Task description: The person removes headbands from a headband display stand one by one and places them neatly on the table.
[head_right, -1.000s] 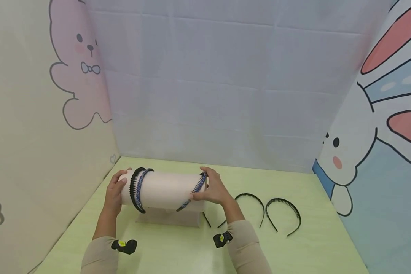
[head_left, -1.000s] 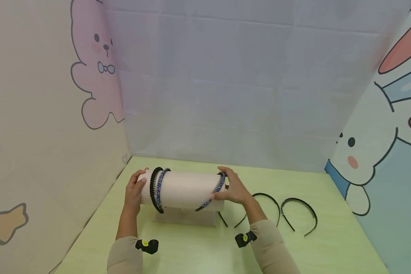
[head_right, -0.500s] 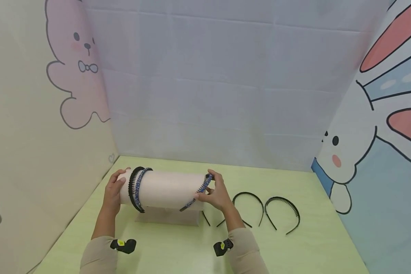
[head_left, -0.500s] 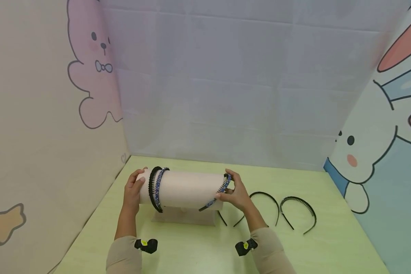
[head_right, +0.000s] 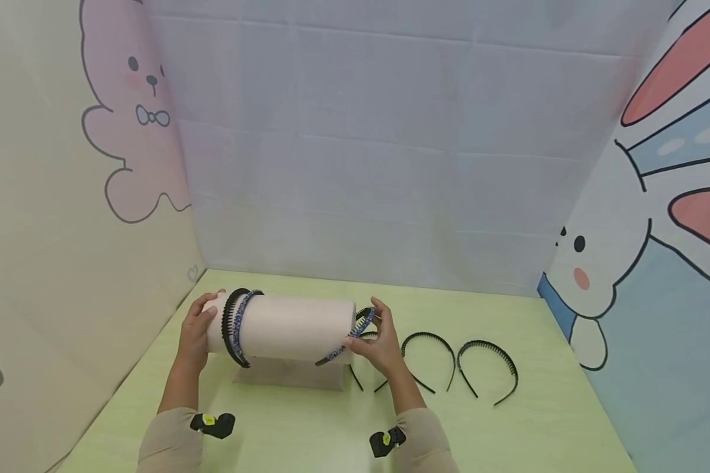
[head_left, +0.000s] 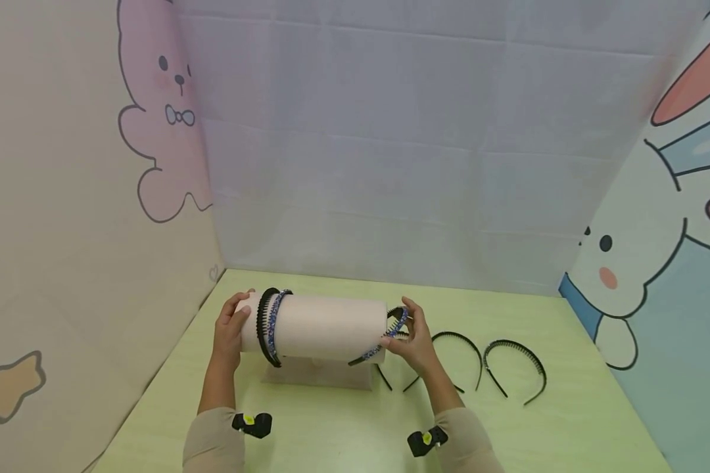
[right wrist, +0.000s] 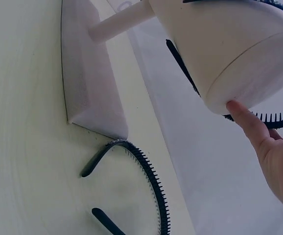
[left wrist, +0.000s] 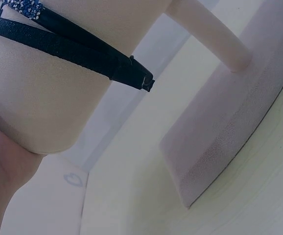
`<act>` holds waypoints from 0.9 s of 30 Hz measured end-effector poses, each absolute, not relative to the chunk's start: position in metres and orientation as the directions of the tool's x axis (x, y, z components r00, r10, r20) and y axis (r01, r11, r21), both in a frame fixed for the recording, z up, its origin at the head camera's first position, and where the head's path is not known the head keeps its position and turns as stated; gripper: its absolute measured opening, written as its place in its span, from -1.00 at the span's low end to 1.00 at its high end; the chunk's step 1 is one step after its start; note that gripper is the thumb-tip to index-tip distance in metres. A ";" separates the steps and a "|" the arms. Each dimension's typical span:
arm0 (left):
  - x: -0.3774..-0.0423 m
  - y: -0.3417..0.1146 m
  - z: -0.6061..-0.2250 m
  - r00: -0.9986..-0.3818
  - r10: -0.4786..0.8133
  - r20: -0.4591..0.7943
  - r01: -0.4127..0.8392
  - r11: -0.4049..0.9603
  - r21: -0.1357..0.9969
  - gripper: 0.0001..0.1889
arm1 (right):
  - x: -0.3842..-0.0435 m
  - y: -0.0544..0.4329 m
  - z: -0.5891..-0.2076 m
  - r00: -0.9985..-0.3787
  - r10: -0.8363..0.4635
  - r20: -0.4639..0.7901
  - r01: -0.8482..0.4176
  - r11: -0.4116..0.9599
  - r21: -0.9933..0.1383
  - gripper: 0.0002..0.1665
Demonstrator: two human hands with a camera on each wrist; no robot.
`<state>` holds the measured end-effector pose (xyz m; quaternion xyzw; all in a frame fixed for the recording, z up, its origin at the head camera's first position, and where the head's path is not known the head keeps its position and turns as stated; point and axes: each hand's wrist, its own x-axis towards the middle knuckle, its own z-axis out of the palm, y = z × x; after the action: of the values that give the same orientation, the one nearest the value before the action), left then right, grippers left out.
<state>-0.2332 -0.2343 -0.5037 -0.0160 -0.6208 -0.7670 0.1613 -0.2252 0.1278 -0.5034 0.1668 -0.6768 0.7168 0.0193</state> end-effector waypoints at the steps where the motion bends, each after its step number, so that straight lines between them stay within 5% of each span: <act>1: -0.233 -0.234 -0.504 -0.948 -0.226 0.224 0.266 -0.176 0.948 -0.74 | -0.224 0.128 -0.505 -0.945 -0.191 0.267 -0.254 -0.092 -0.963 0.08; 14: -0.231 -0.234 -0.503 -0.951 -0.213 0.225 0.259 -0.146 0.955 -0.72 | -0.206 0.138 -0.530 -0.972 -0.066 0.225 -0.191 -0.335 -0.923 -0.02; 27: -0.233 -0.235 -0.502 -0.957 -0.208 0.202 0.234 -0.146 0.961 -0.75 | -0.193 0.152 -0.544 -0.981 0.022 0.194 -0.195 -0.152 -0.969 -0.08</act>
<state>-0.2328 -0.2353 -0.5019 -0.0101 -0.6371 -0.7567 0.1462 -0.1933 0.1523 -0.5435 0.0668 -0.6473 0.7559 0.0717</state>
